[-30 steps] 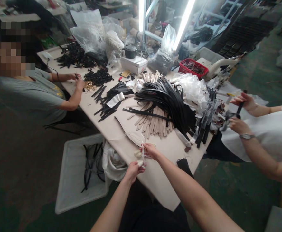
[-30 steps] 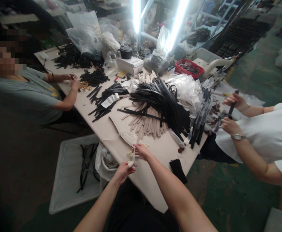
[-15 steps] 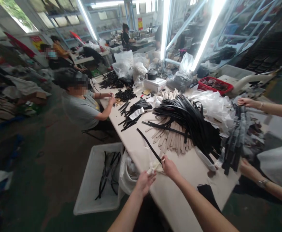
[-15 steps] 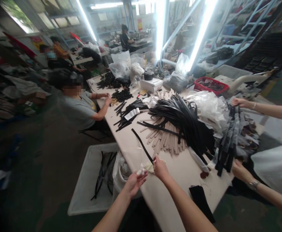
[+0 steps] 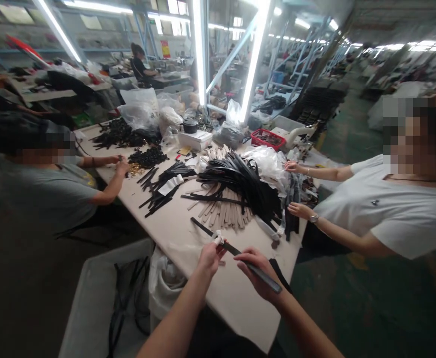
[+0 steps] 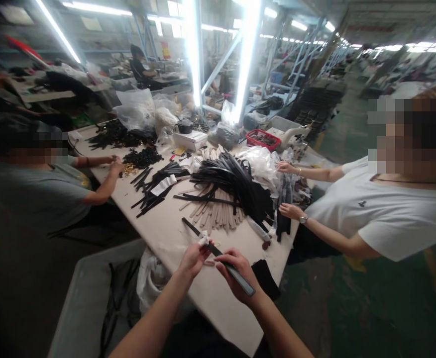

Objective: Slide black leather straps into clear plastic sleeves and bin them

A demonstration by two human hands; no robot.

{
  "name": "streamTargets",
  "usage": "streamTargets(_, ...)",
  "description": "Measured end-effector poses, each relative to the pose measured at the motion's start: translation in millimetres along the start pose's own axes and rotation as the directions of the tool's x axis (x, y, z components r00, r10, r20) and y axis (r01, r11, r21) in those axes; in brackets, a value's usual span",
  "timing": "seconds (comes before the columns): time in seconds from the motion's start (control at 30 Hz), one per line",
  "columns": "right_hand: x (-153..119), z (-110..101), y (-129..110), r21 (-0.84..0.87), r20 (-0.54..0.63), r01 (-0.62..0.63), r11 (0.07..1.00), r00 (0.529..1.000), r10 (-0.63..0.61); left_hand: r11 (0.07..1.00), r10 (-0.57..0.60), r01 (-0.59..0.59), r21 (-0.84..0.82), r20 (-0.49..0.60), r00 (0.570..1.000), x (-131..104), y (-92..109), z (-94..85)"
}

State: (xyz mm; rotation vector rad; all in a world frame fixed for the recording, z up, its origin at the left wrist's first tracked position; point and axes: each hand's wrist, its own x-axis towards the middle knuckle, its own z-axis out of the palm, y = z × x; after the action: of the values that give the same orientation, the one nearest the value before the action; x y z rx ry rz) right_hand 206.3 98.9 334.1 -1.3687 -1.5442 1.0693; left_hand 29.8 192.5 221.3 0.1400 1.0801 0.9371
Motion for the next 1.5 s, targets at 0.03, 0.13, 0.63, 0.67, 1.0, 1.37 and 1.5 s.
streamTargets(0.03, -1, -6, -9, -0.066, -0.102, 0.055, 0.996, 0.993, -0.061, 0.997, -0.053, 0.051, 0.051, 0.037, 0.998, -4, 4, 0.7)
streamTargets(0.13, -4, -25, -37, -0.124, -0.356, 0.192, 0.974, 0.907, -0.224, 0.975, -0.159, 0.151, 0.162, 0.035, 0.987, -16, 19, -2.6)
streamTargets(0.63, -28, 47, -45, 0.068, -0.077, -0.318, 0.946, 0.943, 0.323, 0.978, 0.132, -0.142, -0.154, -0.073, 0.989, -98, 29, 29.0)
streamTargets(0.67, -30, 52, -44, 0.076, -0.078, -0.336, 0.939, 0.936, 0.342, 0.975, 0.144, -0.155, -0.162, -0.077, 0.987, -101, 28, 31.0)
streamTargets(1.0, -35, 69, -38, 0.134, -0.061, -0.387, 0.912, 0.916, 0.398, 0.970, 0.202, -0.207, -0.127, -0.048, 0.978, -109, 18, 40.3)
streamTargets(1.37, -36, 68, -39, 0.115, -0.054, -0.422, 0.899, 0.901, 0.430, 0.967, 0.224, -0.223, -0.120, -0.006, 0.975, -111, 11, 38.6)
streamTargets(1.5, -33, 67, -32, 0.095, -0.034, -0.426, 0.900, 0.902, 0.430, 0.976, 0.206, -0.202, -0.084, 0.050, 0.977, -115, 7, 32.2)
